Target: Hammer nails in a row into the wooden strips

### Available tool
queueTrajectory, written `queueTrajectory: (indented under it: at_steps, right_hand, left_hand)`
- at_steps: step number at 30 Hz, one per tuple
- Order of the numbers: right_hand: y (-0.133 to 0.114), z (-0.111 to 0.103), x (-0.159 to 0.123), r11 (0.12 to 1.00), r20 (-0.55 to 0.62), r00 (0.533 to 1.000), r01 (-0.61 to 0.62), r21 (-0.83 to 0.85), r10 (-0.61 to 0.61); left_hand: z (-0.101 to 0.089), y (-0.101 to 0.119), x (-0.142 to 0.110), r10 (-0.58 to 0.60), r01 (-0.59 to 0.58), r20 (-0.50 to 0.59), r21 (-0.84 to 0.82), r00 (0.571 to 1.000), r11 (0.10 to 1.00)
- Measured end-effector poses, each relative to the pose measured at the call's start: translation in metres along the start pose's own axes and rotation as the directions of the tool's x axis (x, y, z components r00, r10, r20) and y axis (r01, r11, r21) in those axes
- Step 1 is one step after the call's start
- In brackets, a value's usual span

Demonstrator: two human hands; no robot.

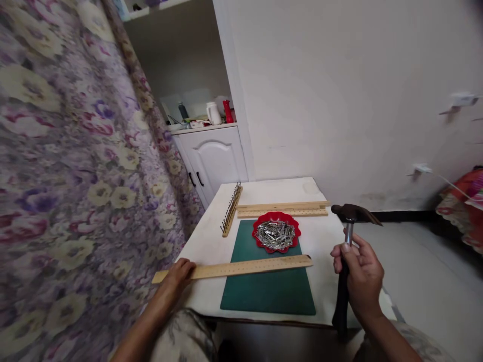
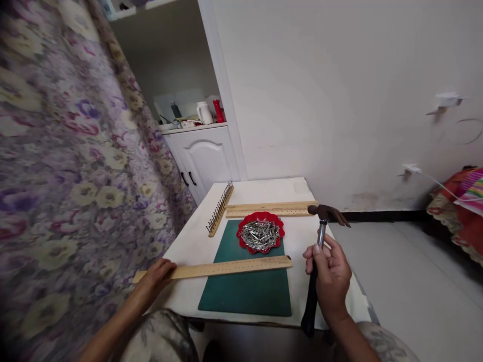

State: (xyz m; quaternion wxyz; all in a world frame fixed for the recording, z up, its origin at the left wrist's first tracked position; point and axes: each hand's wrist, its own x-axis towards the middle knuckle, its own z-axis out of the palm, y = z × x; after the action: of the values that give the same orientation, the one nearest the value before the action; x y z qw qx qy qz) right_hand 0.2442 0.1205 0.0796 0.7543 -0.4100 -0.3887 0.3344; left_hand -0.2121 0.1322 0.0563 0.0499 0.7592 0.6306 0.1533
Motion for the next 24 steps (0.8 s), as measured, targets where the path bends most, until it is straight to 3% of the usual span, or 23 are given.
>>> queueTrajectory:
  at_steps: [8, 12, 18, 24]
  right_hand:
    - [0.01, 0.0, 0.001, 0.998, 0.03, 0.999, -0.035, -0.058, 0.037]
    - [0.015, -0.002, 0.003, 0.996, 0.035, 0.996, -0.077, -0.05, 0.078]
    - [0.015, -0.003, 0.007, 0.993, 0.045, 0.993, -0.111, -0.027, 0.112]
    - [0.01, -0.003, 0.011, 0.99, 0.041, 0.989, -0.143, 0.003, 0.143]
  left_hand:
    - [0.019, -0.032, -0.006, 0.031, -0.022, 0.119, -0.07, 0.992, 0.997]
    - [0.02, -0.032, 0.001, 0.049, -0.039, 0.139, -0.078, 0.989, 0.996]
    - [0.013, 0.006, 0.009, 0.109, -0.101, 0.143, -0.063, 0.984, 0.993]
    - [0.017, 0.075, 0.024, 0.274, -0.251, 0.15, -0.158, 0.95, 0.955]
